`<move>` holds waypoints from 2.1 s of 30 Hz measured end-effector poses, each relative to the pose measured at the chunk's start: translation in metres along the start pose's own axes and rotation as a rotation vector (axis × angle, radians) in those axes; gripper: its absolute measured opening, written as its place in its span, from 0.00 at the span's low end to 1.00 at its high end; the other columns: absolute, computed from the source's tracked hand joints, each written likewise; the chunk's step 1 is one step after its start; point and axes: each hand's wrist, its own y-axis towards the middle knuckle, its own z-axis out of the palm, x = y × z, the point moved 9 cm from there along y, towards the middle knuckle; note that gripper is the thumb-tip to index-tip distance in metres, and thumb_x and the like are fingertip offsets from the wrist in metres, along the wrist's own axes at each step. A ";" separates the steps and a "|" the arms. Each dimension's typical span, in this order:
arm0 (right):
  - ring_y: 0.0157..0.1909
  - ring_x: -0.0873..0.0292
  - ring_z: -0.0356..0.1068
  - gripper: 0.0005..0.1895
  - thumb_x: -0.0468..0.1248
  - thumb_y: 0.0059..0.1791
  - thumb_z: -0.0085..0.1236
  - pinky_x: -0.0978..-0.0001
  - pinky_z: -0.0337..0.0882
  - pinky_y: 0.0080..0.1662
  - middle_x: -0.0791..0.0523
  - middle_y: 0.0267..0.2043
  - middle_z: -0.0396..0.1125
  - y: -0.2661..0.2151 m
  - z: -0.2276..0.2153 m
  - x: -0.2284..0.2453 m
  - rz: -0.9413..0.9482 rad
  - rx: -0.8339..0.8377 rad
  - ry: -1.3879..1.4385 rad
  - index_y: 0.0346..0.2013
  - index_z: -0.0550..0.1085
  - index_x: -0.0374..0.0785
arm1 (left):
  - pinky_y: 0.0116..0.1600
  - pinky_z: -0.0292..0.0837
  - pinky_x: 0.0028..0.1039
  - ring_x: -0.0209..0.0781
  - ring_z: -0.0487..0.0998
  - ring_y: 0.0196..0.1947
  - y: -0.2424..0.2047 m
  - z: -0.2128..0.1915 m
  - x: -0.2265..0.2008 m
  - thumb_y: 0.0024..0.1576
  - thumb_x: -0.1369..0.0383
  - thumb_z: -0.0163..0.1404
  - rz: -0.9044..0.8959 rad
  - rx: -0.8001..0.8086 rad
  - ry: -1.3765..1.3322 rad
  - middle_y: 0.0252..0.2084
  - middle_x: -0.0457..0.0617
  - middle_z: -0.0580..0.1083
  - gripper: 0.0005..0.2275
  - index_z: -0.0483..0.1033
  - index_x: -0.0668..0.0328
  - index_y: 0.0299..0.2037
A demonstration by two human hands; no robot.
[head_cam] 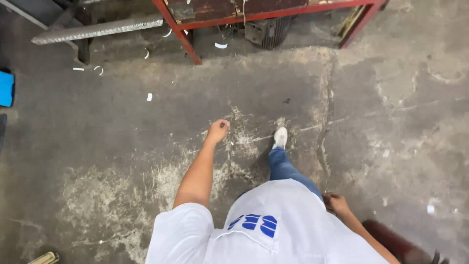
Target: The person works on a motor stator, arranging copper windings and inserting white insulating strips into the slots. They briefly walk to a drawer to retrieve a strip, then return to the workbench to continue inserting and cutting the material with scissors.
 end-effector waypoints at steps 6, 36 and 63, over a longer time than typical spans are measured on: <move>0.31 0.47 0.70 0.13 0.35 0.52 0.53 0.54 0.72 0.34 0.40 0.32 0.70 0.135 0.055 0.271 -0.217 0.083 -0.222 0.41 0.77 0.24 | 0.41 0.78 0.33 0.48 0.82 0.39 0.148 0.055 -0.070 0.62 0.69 0.47 0.051 0.044 -0.180 0.41 0.60 0.80 0.09 0.78 0.62 0.46; 0.66 0.34 0.60 0.31 0.43 0.55 0.47 0.39 0.64 0.60 0.37 0.68 0.56 0.300 0.450 0.868 -0.117 0.503 0.226 0.69 0.56 0.32 | 0.70 0.62 0.43 0.55 0.65 0.68 0.650 -0.016 -0.282 0.61 0.54 0.50 -0.185 -0.230 -0.195 0.64 0.59 0.68 0.20 0.70 0.55 0.58; 0.55 0.40 0.71 0.23 0.41 0.57 0.42 0.45 0.74 0.52 0.37 0.56 0.67 0.318 0.470 0.783 -0.034 0.484 -0.105 0.62 0.67 0.30 | 0.42 0.69 0.33 0.36 0.68 0.29 0.659 0.024 -0.233 0.59 0.59 0.56 0.027 -0.527 -0.993 0.23 0.44 0.70 0.15 0.75 0.56 0.22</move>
